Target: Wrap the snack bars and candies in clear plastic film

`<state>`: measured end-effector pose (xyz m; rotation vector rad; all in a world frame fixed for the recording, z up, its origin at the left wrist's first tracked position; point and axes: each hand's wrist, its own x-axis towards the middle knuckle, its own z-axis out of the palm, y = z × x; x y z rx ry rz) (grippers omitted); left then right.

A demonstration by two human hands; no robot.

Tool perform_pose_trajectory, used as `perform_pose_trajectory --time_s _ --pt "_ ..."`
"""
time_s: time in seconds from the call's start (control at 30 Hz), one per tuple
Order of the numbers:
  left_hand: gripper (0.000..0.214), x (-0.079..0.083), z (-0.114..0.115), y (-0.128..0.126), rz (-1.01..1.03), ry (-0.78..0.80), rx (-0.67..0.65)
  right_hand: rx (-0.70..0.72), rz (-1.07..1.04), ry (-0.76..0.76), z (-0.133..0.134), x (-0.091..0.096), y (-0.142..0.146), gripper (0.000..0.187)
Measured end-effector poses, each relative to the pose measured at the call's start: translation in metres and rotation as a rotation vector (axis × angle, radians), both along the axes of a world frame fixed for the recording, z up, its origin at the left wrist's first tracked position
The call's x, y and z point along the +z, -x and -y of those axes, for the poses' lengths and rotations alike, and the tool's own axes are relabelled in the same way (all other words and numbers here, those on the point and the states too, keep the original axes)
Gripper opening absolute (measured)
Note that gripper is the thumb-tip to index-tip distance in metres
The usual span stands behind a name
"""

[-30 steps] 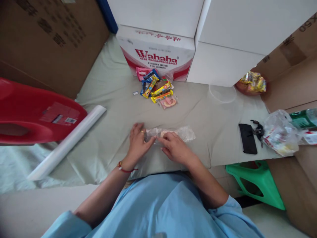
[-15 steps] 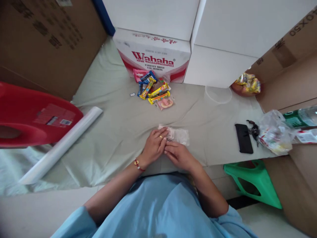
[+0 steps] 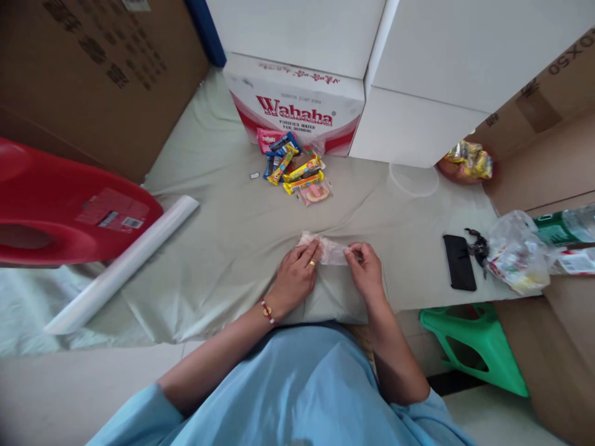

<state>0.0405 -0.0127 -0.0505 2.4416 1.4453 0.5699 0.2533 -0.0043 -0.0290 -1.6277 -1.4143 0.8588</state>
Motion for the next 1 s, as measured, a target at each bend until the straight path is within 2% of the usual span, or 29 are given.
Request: perform_pose_trajectory --time_s 0.1,0.23,0.33,0.43,0.5,0.63,0.73,0.8,0.87,1.0 --pt "0.057 0.0 0.003 -0.003 -0.052 -0.008 0.013 0.033 -0.111 0.052 -0.014 0.017 0.019 0.03" --pt "0.048 -0.005 0.005 -0.004 -0.049 -0.043 -0.007 0.205 0.181 -0.138 -0.035 0.021 0.061 0.015" --pt "0.042 -0.011 0.003 0.005 0.127 -0.073 -0.038 0.3 0.381 -0.195 -0.043 0.014 0.085 0.018" --pt "0.039 -0.014 0.001 0.021 0.441 -0.103 -0.028 0.359 0.44 -0.229 -0.04 0.007 0.094 0.024" --pt "0.039 -0.013 0.0 0.031 0.617 -0.107 0.074 0.396 0.483 -0.262 -0.033 0.003 0.096 0.027" --pt "0.033 -0.013 -0.003 0.037 0.782 -0.071 0.393 0.437 0.597 -0.315 -0.015 -0.001 0.095 0.026" --pt "0.024 -0.014 -0.006 0.035 0.93 0.102 0.467 0.44 0.66 -0.328 -0.007 -0.006 0.092 0.044" --pt "0.018 -0.013 -0.006 0.032 1.031 0.2 0.431 0.424 0.658 -0.318 -0.006 -0.008 0.088 0.042" --pt "0.016 -0.011 -0.005 0.031 1.105 0.217 0.409 0.392 0.599 -0.306 -0.01 -0.009 0.084 0.034" --pt "0.026 -0.008 -0.003 0.033 1.146 0.179 0.424 0.227 0.262 -0.262 -0.022 -0.001 0.074 0.03"
